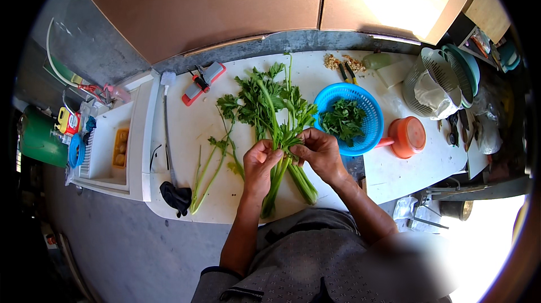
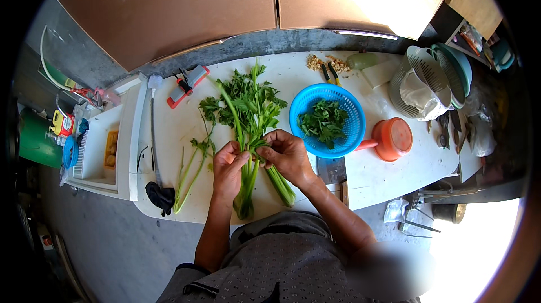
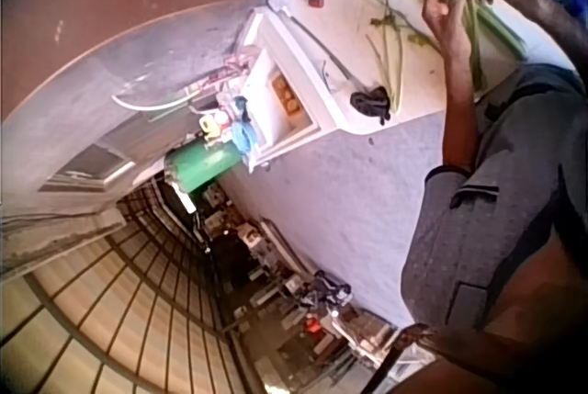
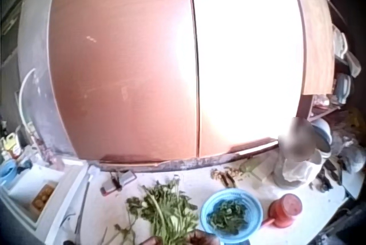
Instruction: The person trims and cleans celery stalks on a white countertop. They remove leaves and lower stalk sections by hand, placing trimmed pieces into a blue colander. A cleaver and other kitchen items are visible nearby.
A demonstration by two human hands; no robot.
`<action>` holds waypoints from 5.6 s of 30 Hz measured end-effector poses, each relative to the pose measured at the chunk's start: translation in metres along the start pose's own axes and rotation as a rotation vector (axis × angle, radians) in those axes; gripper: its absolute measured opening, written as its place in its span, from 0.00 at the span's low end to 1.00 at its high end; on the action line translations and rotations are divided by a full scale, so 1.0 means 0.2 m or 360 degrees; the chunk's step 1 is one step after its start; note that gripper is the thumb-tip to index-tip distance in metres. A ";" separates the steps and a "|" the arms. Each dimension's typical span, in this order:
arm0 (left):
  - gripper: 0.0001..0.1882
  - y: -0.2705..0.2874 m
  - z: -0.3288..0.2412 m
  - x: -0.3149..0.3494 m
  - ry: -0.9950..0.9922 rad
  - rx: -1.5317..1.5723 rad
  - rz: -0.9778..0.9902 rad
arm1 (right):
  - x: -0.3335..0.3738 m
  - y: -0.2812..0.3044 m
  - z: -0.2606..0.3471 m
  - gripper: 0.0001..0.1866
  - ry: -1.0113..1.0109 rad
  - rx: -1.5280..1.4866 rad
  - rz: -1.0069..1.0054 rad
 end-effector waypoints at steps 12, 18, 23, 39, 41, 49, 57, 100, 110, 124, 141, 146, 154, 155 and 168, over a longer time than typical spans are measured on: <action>0.06 -0.02 -0.07 0.00 -0.0382 -0.0267 0.0040 | 0.06 -0.05 0.08 0.11 0.0201 0.0344 0.0035; 0.09 -0.06 -0.15 0.01 -0.0590 -0.0721 0.0038 | 0.04 -0.08 0.18 0.12 0.0227 0.0712 0.0067; 0.09 -0.08 -0.17 0.01 -0.0595 -0.0826 0.0019 | 0.03 -0.08 0.16 0.09 0.0251 0.0779 0.0180; 0.03 -0.12 -0.08 -0.02 -0.0244 -0.0677 0.0145 | 0.04 -0.06 0.22 0.07 0.0478 0.1161 0.0009; 0.02 -0.14 -0.08 -0.02 -0.0239 -0.0660 0.0105 | 0.05 -0.06 0.22 0.07 0.0639 0.1235 -0.0049; 0.02 -0.13 -0.03 -0.02 -0.0293 -0.0770 0.0001 | 0.04 0.03 0.10 0.09 0.0266 0.0941 -0.0357; 0.03 -0.14 -0.03 -0.02 -0.0335 -0.0753 -0.0083 | -0.01 0.13 -0.09 0.08 -0.0039 0.0500 -0.0311; 0.04 -0.07 -0.21 0.04 -0.0413 -0.0588 -0.0162 | 0.02 -0.09 0.56 0.08 0.0927 0.1746 0.0330; 0.04 -0.11 -0.23 0.06 -0.0292 -0.0467 0.0027 | -0.11 0.63 0.41 0.11 0.0175 0.0805 -0.0581; 0.14 -0.19 -0.11 -0.01 -0.0116 -0.0662 0.0065 | -0.16 0.08 0.27 0.17 -0.0071 0.0556 0.0213; 0.08 -0.30 -0.27 -0.12 -0.0448 -0.0845 0.0056 | -0.16 0.00 0.26 0.13 -0.0009 0.0047 0.0343; 0.05 -0.33 -0.31 -0.11 -0.0408 -0.0690 0.0214 | -0.14 -0.01 0.27 0.11 -0.0052 0.0101 0.0375; 0.05 -0.28 -0.29 -0.07 -0.0231 -0.0420 0.0072 | -0.14 -0.03 0.14 0.08 -0.0063 -0.0330 0.0142; 0.06 -0.28 -0.29 -0.07 -0.0247 -0.0390 0.0037 | -0.14 -0.03 0.13 0.07 -0.0061 -0.0377 0.0086; 0.04 -0.28 -0.30 -0.10 -0.0443 -0.1140 -0.0005 | -0.12 -0.06 0.48 0.08 0.0552 0.1073 0.0284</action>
Point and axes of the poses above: each hand's wrist, its own x-axis away from the middle knuckle, its own y-axis out of the back of the hand, z = x × y, the point moved 10 cm from there along -x, towards the middle knuckle, and after that the axes turned 1 degree about z, right-handed, at the moved point
